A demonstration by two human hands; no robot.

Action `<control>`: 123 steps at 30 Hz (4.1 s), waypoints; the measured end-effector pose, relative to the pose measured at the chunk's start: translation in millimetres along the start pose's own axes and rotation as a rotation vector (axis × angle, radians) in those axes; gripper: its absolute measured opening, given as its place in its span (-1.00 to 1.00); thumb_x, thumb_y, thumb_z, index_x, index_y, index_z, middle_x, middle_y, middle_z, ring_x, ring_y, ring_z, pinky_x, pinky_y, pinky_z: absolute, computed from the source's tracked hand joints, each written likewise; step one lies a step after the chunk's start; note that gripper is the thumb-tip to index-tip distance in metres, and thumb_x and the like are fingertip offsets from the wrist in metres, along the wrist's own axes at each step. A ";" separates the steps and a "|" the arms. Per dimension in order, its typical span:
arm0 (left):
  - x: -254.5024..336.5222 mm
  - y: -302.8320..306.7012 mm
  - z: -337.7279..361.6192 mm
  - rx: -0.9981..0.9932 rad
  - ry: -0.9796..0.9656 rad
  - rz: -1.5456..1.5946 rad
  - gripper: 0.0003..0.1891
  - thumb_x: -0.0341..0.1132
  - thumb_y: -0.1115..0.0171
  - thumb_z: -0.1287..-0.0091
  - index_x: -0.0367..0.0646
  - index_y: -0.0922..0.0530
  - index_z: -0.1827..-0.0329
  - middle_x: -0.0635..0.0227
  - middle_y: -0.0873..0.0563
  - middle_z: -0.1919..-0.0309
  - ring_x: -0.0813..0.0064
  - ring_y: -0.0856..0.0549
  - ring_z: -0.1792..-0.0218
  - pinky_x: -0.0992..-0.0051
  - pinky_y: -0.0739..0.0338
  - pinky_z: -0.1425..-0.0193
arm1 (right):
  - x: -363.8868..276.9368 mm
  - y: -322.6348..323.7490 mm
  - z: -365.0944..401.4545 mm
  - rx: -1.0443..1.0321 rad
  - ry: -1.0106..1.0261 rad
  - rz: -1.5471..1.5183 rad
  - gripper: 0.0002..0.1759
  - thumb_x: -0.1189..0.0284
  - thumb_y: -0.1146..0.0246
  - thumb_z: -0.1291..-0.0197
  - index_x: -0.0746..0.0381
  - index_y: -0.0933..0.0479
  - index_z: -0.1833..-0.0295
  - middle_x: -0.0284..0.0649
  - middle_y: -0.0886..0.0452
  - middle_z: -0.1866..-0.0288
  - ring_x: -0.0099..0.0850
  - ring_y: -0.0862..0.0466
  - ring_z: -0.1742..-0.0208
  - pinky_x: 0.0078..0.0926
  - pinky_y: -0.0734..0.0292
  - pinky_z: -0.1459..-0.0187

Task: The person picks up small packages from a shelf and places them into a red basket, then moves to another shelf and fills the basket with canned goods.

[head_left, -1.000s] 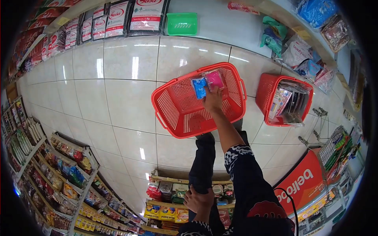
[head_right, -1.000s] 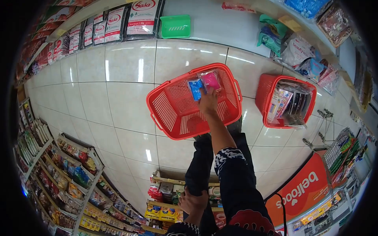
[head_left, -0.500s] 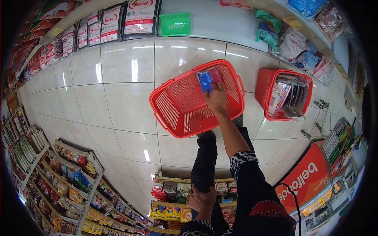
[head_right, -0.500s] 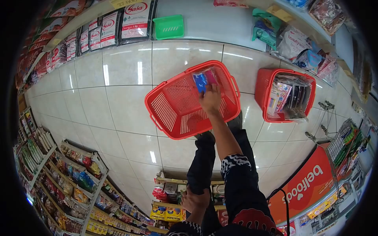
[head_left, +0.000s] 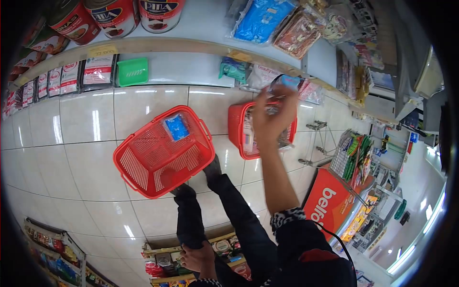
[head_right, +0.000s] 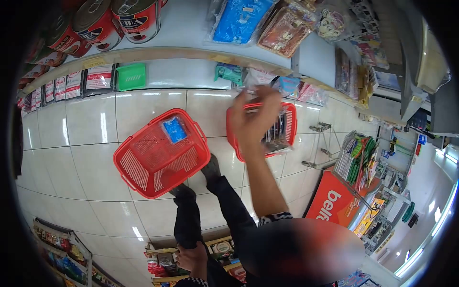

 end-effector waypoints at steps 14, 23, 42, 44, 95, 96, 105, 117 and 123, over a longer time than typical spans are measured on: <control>-1.2 -0.5 7.0 0.078 0.026 0.020 -0.14 0.11 -0.46 -0.11 -0.13 -0.55 -0.49 0.07 -0.70 -0.27 0.03 -0.66 -0.35 0.08 -0.46 -0.52 | 74.9 -23.3 -140.3 -0.153 -0.351 0.460 0.20 -0.07 -0.70 0.11 0.48 -0.31 -0.45 0.31 -0.68 -0.26 0.20 -0.76 -0.24 0.08 -0.66 -0.26; -8.1 -18.5 2.2 0.103 0.023 0.051 -0.12 0.09 -0.45 -0.03 -0.12 -0.57 -0.47 0.10 -0.67 -0.26 0.03 -0.65 -0.32 0.05 -0.46 -0.47 | 50.4 29.3 -112.5 0.159 -0.366 -0.393 -0.49 0.48 -0.54 -0.34 0.44 -0.46 -0.24 -0.25 -0.53 0.07 -0.46 -0.63 0.11 -0.47 -0.66 0.05; -11.7 -25.4 -1.6 0.086 0.023 0.087 -0.11 0.18 -0.47 -0.01 -0.07 -0.60 -0.44 0.03 -0.69 -0.21 -0.02 -0.62 -0.35 0.07 -0.44 -0.50 | -5.6 -206.9 332.3 -0.841 -0.479 -0.287 -0.67 0.60 -0.44 -0.18 0.30 -0.65 -0.08 0.03 -0.72 0.10 0.03 -0.78 0.24 0.02 -0.70 0.18; -13.5 -24.3 -1.7 0.100 0.036 0.092 -0.12 0.18 -0.47 -0.01 -0.06 -0.61 -0.43 0.04 -0.69 -0.22 -0.02 -0.62 -0.36 0.06 -0.44 -0.49 | -3.4 -220.2 322.8 -0.856 -0.511 -0.264 -0.69 0.55 -0.43 -0.21 0.29 -0.64 -0.08 0.04 -0.75 0.10 0.04 -0.81 0.19 0.05 -0.73 0.15; 21.4 5.1 3.5 0.173 -0.058 -0.042 -0.08 0.25 -0.44 0.00 0.00 -0.61 -0.47 0.11 -0.68 -0.28 0.03 -0.63 -0.36 0.09 -0.41 -0.52 | -52.1 -166.1 221.9 -0.739 -0.267 -0.302 -0.59 0.35 -0.49 -0.26 0.35 -0.60 -0.11 -0.07 -0.77 0.09 -0.17 -0.84 0.08 -0.14 -0.77 0.13; 17.2 0.4 0.9 0.178 -0.071 -0.029 -0.08 0.25 -0.44 0.00 -0.01 -0.61 -0.47 0.10 -0.68 -0.28 0.03 -0.64 -0.36 0.10 -0.41 -0.53 | -41.6 -179.8 250.1 -0.819 -0.306 -0.104 -0.46 0.27 -0.49 -0.25 0.37 -0.55 -0.21 0.03 -0.72 -0.06 -0.04 -0.79 -0.07 -0.04 -0.76 0.05; -23.9 -24.3 -13.1 0.131 -0.035 -0.023 -0.15 0.18 -0.43 -0.05 -0.13 -0.63 -0.40 0.01 -0.73 -0.24 -0.01 -0.67 -0.38 0.04 -0.47 -0.53 | 28.0 -266.5 367.1 -0.882 -0.708 0.163 -0.23 0.15 -0.55 -0.17 0.27 -0.45 -0.39 0.11 -0.55 -0.35 0.15 -0.59 -0.39 0.16 -0.62 -0.33; 4.2 5.1 -10.2 0.113 -0.082 0.001 -0.10 0.17 -0.44 -0.03 -0.04 -0.60 -0.49 0.04 -0.73 -0.27 0.00 -0.63 -0.41 0.09 -0.42 -0.55 | 15.9 -85.6 255.2 -0.388 -0.450 -0.299 -0.74 0.47 -0.43 -0.41 0.33 -0.48 0.04 0.02 -0.53 0.12 0.10 -0.60 0.03 0.03 -0.50 0.03; 23.1 20.1 -2.1 0.138 -0.121 -0.055 -0.12 0.17 -0.44 -0.03 -0.03 -0.62 -0.48 0.06 -0.73 -0.26 0.01 -0.63 -0.40 0.10 -0.44 -0.54 | 179.8 37.5 229.3 -0.107 -0.456 0.506 -0.59 0.34 -0.36 -0.43 0.46 -0.47 -0.12 0.30 -0.40 -0.19 0.25 -0.41 -0.28 0.18 -0.31 -0.33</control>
Point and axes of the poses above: each hand's wrist, its own z-axis away from the middle knuckle, its own y-axis out of the back of the hand, x = y × z, the point moved 8 cm from there along -z, towards the middle knuckle
